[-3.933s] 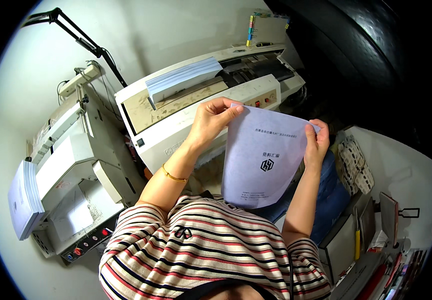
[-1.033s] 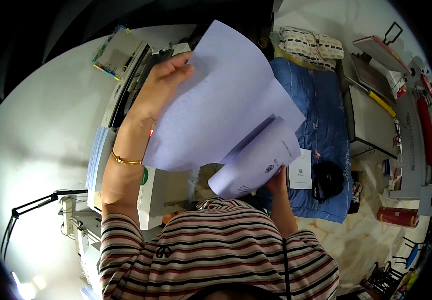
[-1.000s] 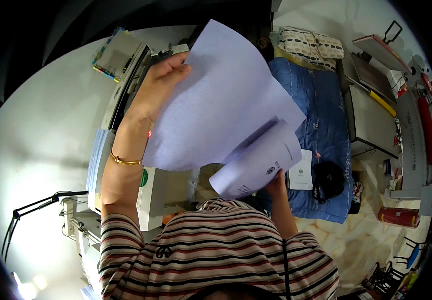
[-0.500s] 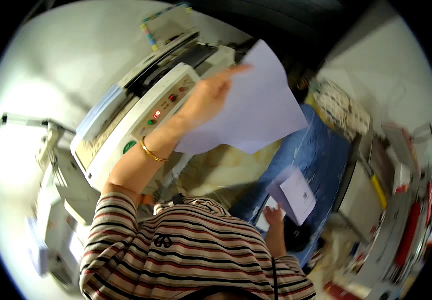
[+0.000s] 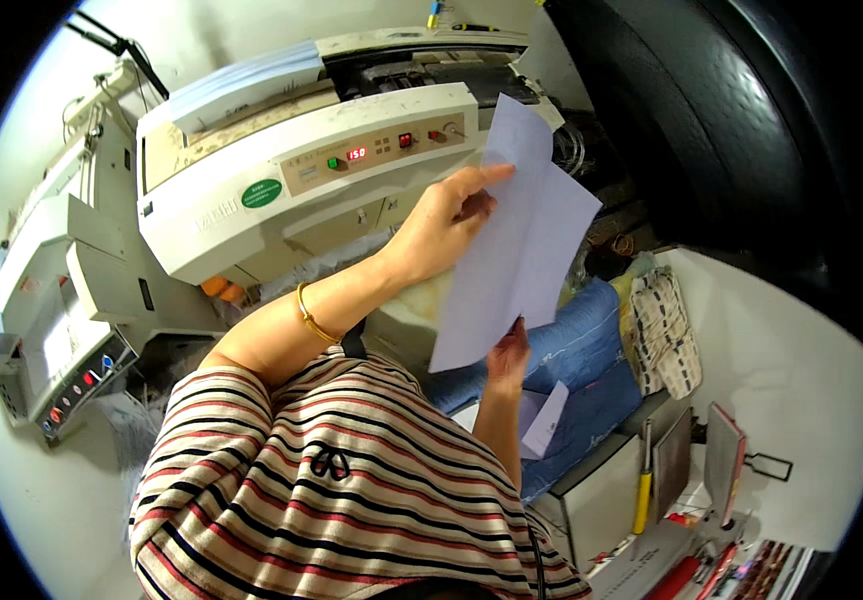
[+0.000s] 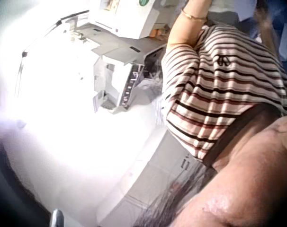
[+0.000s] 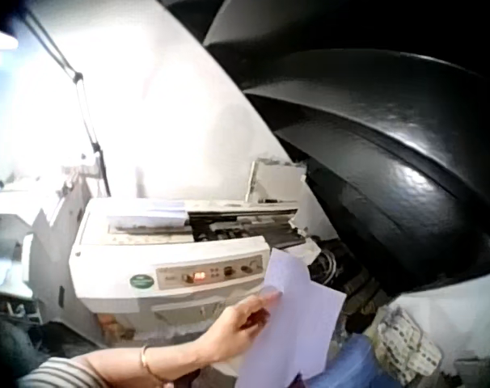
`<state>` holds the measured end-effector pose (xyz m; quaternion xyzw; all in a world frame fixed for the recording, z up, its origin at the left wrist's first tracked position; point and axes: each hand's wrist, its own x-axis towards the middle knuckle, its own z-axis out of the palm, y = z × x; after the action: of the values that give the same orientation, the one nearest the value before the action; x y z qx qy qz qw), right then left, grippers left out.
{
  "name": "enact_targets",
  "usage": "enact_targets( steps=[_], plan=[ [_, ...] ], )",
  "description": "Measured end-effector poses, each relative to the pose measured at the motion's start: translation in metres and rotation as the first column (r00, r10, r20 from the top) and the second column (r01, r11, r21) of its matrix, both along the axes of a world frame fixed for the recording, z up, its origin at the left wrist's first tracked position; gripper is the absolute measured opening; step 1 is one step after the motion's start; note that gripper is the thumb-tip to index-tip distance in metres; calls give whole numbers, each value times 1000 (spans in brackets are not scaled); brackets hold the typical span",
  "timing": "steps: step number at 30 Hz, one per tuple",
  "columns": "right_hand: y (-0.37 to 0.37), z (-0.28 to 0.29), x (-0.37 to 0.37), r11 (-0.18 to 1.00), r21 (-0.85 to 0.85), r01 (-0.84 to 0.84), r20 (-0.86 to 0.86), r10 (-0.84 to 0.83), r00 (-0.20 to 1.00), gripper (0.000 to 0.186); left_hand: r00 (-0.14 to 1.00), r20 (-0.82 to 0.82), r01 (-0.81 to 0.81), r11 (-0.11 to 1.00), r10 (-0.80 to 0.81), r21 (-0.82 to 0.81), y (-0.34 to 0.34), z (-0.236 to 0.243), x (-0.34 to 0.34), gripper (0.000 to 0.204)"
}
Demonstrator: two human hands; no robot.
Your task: The person operates a paper processing machine, repeatedly loading sheets into the input slot, adjusting internal components, and retrieving processed sheets. They handle the paper by hand, aligning and feeding it into the machine, then collecting the output.
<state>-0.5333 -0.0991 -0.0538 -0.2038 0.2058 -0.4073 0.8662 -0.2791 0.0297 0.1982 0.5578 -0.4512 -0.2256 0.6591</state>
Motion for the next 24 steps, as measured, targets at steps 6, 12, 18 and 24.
enact_targets(
  steps=[6, 12, 18, 24],
  plan=[
    [-81, 38, 32, 963, -216, -163, -233, 111, 966, 43, 988, -152, 30, 999, -32, -14, -32, -29, 37, 44],
    [-205, 91, 124, 972, -8, -236, -549, 193, 813, 44, 927, -374, -29, 999, 15, -32, -88, -53, 108, 45],
    [-337, 90, 222, 931, -19, -364, -764, 221, 606, 41, 827, -550, -131, 991, 113, 6, -149, -76, 194, 50],
    [-430, 64, 317, 835, 38, -550, -796, 357, 488, 39, 707, -666, -259, 963, 238, 70, -189, -95, 250, 50]
  ],
)
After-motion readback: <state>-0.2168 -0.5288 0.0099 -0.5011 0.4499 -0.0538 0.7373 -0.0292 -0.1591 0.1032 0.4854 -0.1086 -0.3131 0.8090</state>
